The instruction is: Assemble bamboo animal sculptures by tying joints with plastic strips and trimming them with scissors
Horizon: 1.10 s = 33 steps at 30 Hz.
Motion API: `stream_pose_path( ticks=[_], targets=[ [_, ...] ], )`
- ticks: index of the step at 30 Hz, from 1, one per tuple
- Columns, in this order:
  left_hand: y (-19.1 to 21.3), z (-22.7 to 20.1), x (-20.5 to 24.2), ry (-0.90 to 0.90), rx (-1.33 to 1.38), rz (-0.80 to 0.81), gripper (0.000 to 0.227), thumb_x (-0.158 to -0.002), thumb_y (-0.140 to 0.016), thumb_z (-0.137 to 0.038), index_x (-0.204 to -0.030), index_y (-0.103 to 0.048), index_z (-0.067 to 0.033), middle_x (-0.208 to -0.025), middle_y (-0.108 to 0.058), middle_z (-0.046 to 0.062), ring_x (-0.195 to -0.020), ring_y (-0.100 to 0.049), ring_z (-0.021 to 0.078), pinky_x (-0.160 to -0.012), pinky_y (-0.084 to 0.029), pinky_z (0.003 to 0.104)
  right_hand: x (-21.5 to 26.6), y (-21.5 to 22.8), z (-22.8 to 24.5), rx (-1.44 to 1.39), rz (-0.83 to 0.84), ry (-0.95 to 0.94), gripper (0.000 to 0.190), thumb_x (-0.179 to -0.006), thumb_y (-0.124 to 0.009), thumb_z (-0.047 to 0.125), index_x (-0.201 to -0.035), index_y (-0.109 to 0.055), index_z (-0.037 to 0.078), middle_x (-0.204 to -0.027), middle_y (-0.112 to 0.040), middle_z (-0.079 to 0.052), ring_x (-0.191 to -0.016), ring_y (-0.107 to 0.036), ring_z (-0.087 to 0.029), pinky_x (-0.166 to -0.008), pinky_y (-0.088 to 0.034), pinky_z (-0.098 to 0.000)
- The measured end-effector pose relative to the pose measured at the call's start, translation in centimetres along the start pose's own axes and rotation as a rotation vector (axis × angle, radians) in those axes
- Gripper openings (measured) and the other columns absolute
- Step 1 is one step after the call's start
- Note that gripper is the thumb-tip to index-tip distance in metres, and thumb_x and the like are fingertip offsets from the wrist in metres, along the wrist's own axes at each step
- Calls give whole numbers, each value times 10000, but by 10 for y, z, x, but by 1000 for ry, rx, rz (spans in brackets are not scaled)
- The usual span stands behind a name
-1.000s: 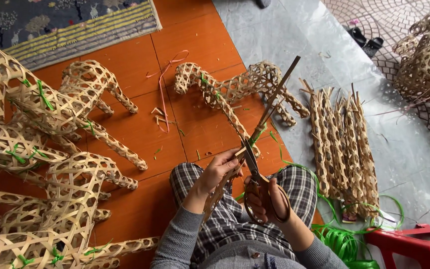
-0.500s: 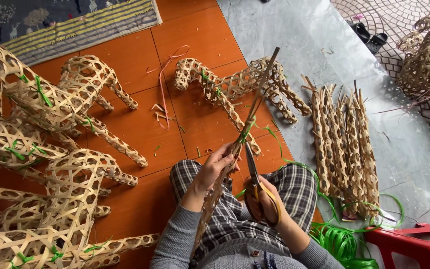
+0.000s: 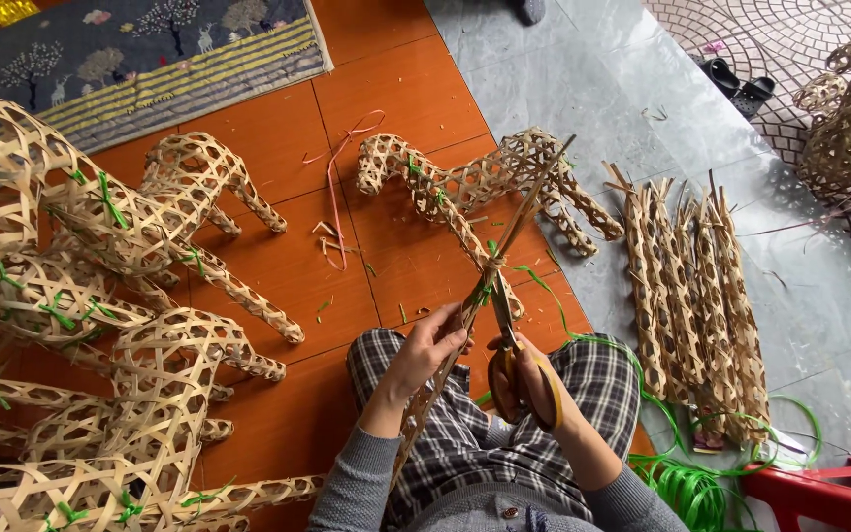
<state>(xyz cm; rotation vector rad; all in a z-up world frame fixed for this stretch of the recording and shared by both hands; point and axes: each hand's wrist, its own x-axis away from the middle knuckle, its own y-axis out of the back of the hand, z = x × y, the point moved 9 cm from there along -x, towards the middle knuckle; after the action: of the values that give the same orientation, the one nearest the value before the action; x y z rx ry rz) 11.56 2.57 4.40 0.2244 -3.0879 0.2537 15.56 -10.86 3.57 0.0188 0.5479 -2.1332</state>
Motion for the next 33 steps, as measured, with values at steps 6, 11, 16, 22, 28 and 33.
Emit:
stream_pose_path(
  ticks=[6,11,16,22,28,33],
  targets=[
    [0,-3,3,2,-42,20,515,-996,-518,-78,-1484,-365,-12,-998,-598,203,-951,-622,266,-856,-566,408,0,-2,15,-40,-15,-5,506,-1000,-384,288,-1073,-540,-188,-358,-501,-140,-210,-521,-198,-221,-385,-261],
    [-4,-23,2,43,-85,33,690,-965,-510,-293,-1534,-164,-109,-1034,-607,191,-945,-646,276,-881,-559,438,5,-35,40,-21,27,-84,481,-1004,-378,329,-1044,-556,-117,-381,-465,-73,-229,-432,-135,-225,-362,-241],
    [3,-18,-5,81,-65,58,748,-934,-520,-301,-1546,-123,-139,-1142,-476,189,-878,-667,272,-823,-612,446,20,-45,18,-119,136,-168,501,-1019,-375,404,-1136,-549,-51,-422,-423,-19,-265,-342,-83,-264,-288,-190],
    [-1,-9,1,113,25,110,607,-862,-613,-391,-1335,-493,-31,-1381,-565,127,-1012,-634,218,-825,-606,344,50,-36,-53,-649,123,-538,771,-792,-512,695,-1223,-472,56,-619,-339,-28,-414,-351,-67,-300,-309,-193],
    [-12,42,15,265,-121,267,868,-840,-488,-618,-1423,-399,18,-925,-715,151,-1159,-648,314,-1043,-444,559,51,-49,-62,-916,163,-609,861,-762,-425,804,-1271,-434,109,-773,-504,-171,-573,-499,-243,-378,-426,-287],
    [-2,72,23,361,-53,221,443,-949,-475,-443,-1120,-596,-52,-986,-698,135,-1096,-662,285,-845,-567,388,55,-46,-83,-1126,161,-680,851,-815,-371,833,-1249,-458,106,-690,-369,-62,-379,-276,-66,-302,-304,-203]
  ],
)
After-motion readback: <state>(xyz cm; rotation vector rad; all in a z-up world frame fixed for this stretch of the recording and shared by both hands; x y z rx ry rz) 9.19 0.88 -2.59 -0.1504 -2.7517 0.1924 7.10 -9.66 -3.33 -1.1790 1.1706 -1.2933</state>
